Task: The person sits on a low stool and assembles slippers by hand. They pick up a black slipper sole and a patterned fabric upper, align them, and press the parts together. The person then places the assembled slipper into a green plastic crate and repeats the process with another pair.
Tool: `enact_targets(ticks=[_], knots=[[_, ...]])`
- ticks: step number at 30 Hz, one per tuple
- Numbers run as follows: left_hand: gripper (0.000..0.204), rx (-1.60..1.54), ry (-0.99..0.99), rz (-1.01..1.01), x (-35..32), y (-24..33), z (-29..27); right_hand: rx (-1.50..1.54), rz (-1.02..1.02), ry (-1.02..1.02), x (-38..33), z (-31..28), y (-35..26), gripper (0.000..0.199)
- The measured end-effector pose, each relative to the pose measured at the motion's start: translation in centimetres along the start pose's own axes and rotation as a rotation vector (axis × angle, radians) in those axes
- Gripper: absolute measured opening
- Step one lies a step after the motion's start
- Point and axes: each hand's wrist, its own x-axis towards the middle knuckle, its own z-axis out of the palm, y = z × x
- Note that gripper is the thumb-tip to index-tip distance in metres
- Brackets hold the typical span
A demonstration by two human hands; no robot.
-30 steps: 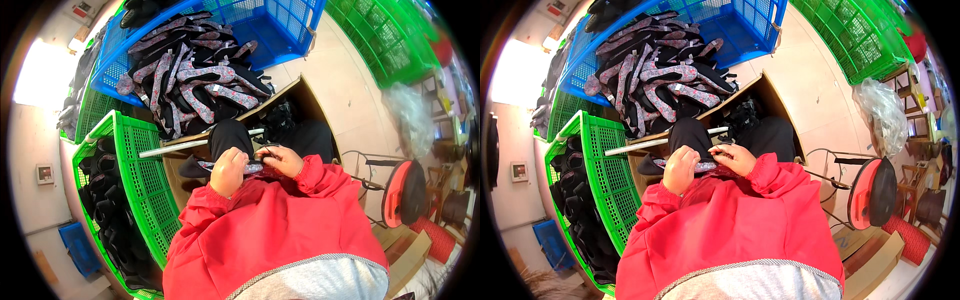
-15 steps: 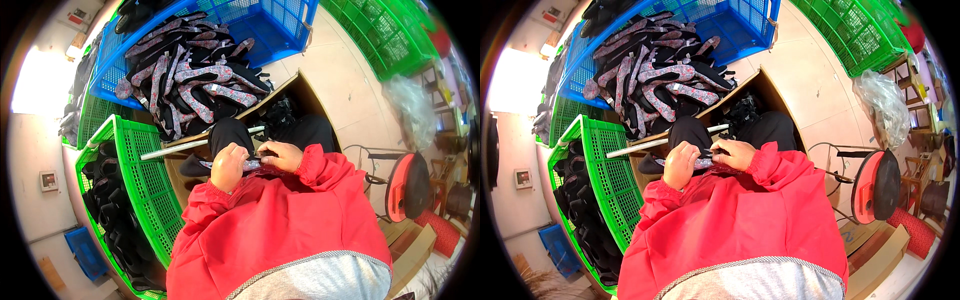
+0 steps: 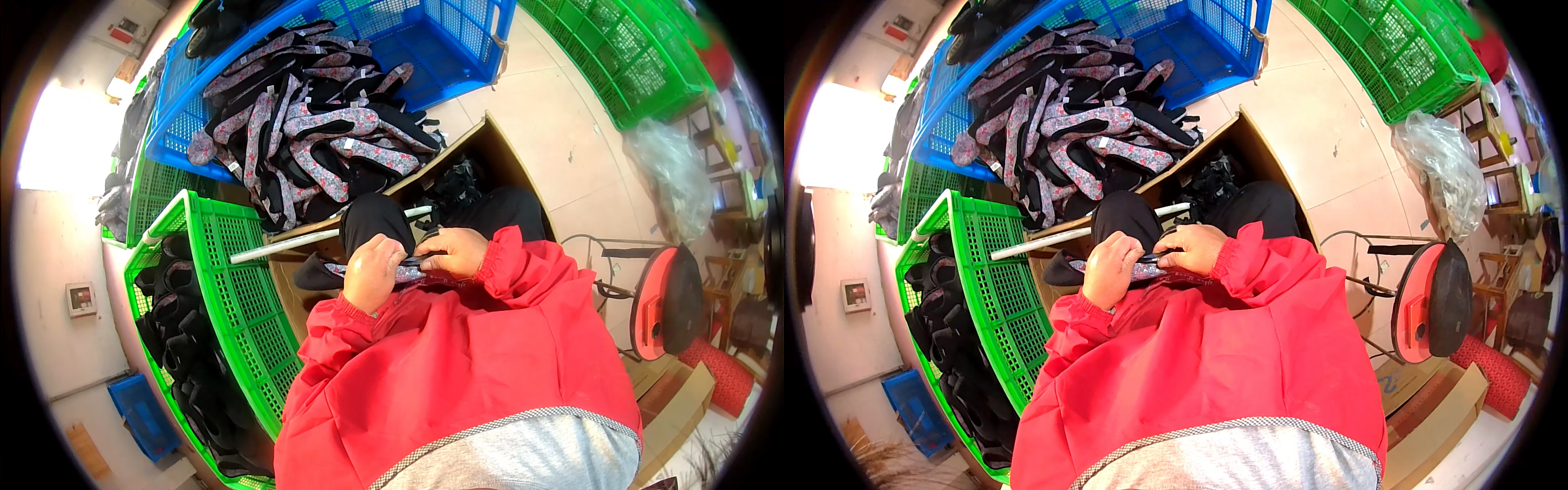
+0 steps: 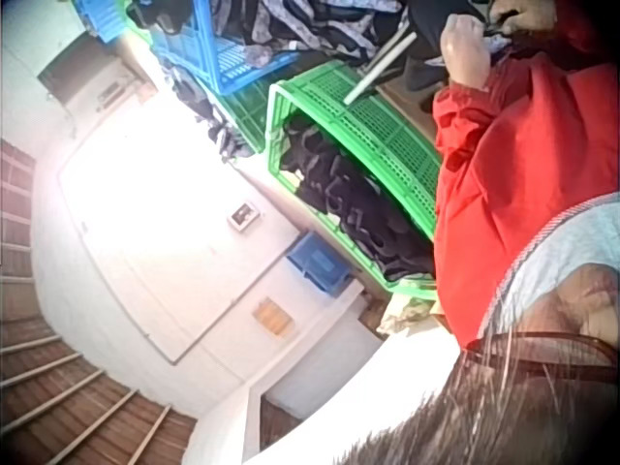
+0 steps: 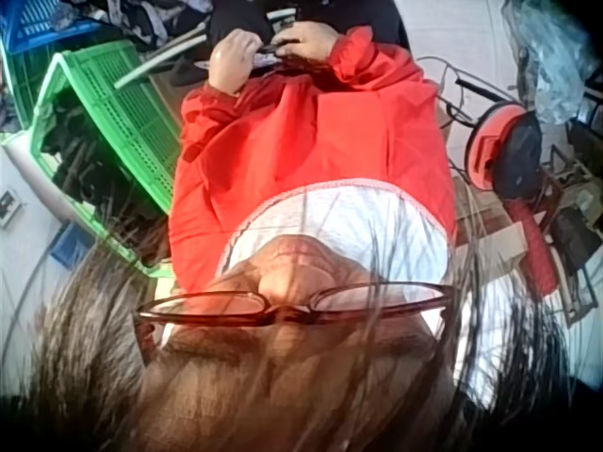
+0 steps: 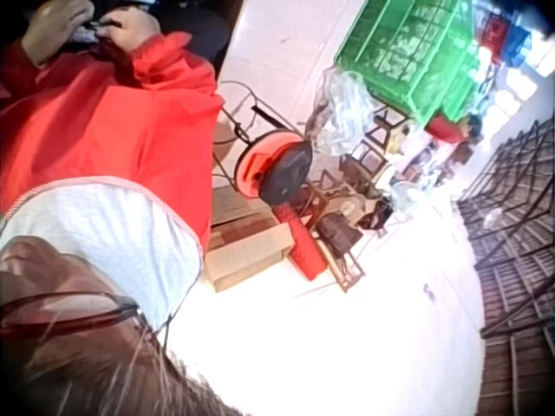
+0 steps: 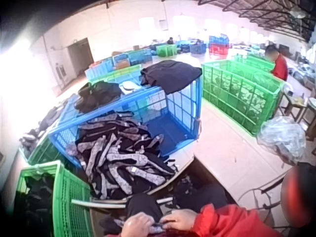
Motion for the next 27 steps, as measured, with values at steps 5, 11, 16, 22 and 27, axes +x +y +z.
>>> enact_targets(ticks=[5, 11, 16, 22, 27], knots=[[0.005, 0.0, 0.01, -0.011, 0.0, -0.2, 0.2, 0.016, -0.009, -0.005, 0.3, -0.1, 0.1, 0.033], [0.005, 0.004, 0.005, 0.01, 0.0, -0.3, 0.1, 0.067, -0.004, -0.003, 0.6, 0.2, 0.3, 0.03], [0.006, -0.004, 0.012, 0.009, 0.0, -0.3, 0.0, 0.055, -0.011, -0.004, 0.7, 0.2, 0.2, 0.029], [0.007, -0.001, 0.0, 0.007, 0.0, -0.1, -0.1, 0.051, -0.036, 0.007, 0.8, 0.6, 1.0, 0.03], [0.007, 0.017, -0.004, 0.021, 0.1, -0.1, 0.0, 0.074, -0.007, -0.034, 0.8, 0.1, 0.5, 0.03]])
